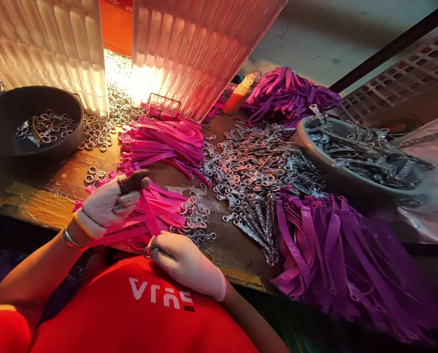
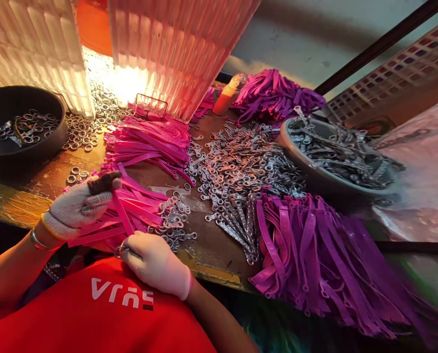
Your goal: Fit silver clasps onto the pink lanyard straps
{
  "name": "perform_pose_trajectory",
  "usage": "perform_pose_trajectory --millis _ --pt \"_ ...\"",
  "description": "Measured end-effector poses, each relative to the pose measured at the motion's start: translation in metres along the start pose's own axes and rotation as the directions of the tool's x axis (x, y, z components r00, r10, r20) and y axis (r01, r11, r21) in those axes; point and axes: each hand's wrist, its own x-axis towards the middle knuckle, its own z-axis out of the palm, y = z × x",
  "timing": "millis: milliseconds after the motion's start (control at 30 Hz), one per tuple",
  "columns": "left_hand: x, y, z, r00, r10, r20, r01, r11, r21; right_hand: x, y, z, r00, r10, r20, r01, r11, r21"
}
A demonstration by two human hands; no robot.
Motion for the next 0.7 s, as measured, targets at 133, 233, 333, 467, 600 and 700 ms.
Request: perform_pose_trajectory --millis 133,233,333,467,600,700 --pt "-0.010 0.002 -0.003 0.983 0.174 0.054 -0.181 0.964 0.196 0.004 -0.006 -0.007 0.935 -0.160 -0.315 0.147 0.987 -0.067" --pt "-0.014 -0.012 -0.002 0.979 0.184 0.084 -0.202 0.875 0.440 0.014 -0.010 -0.022 0.838 -0.189 -0.511 0.128 0.980 -0.153" --pt "-0.014 -0.024 0.003 0.985 0.167 0.046 -0.163 0.806 0.569 0.025 -0.010 -0.033 0.831 -0.205 -0.517 0.041 0.950 -0.310" --pt "-0.008 -0.023 0.008 0.988 0.148 0.039 -0.132 0.690 0.712 0.033 -0.007 -0.035 0.878 -0.204 -0.433 -0.101 0.804 -0.586" --pt "0.002 -0.017 0.004 0.987 0.104 0.119 -0.155 0.493 0.856 0.030 -0.007 -0.034 0.904 -0.240 -0.353 -0.167 0.563 -0.810" --pt "0.006 -0.023 0.007 0.971 0.097 0.219 -0.239 0.403 0.883 0.027 -0.008 -0.036 0.908 -0.292 -0.299 -0.150 0.439 -0.886"
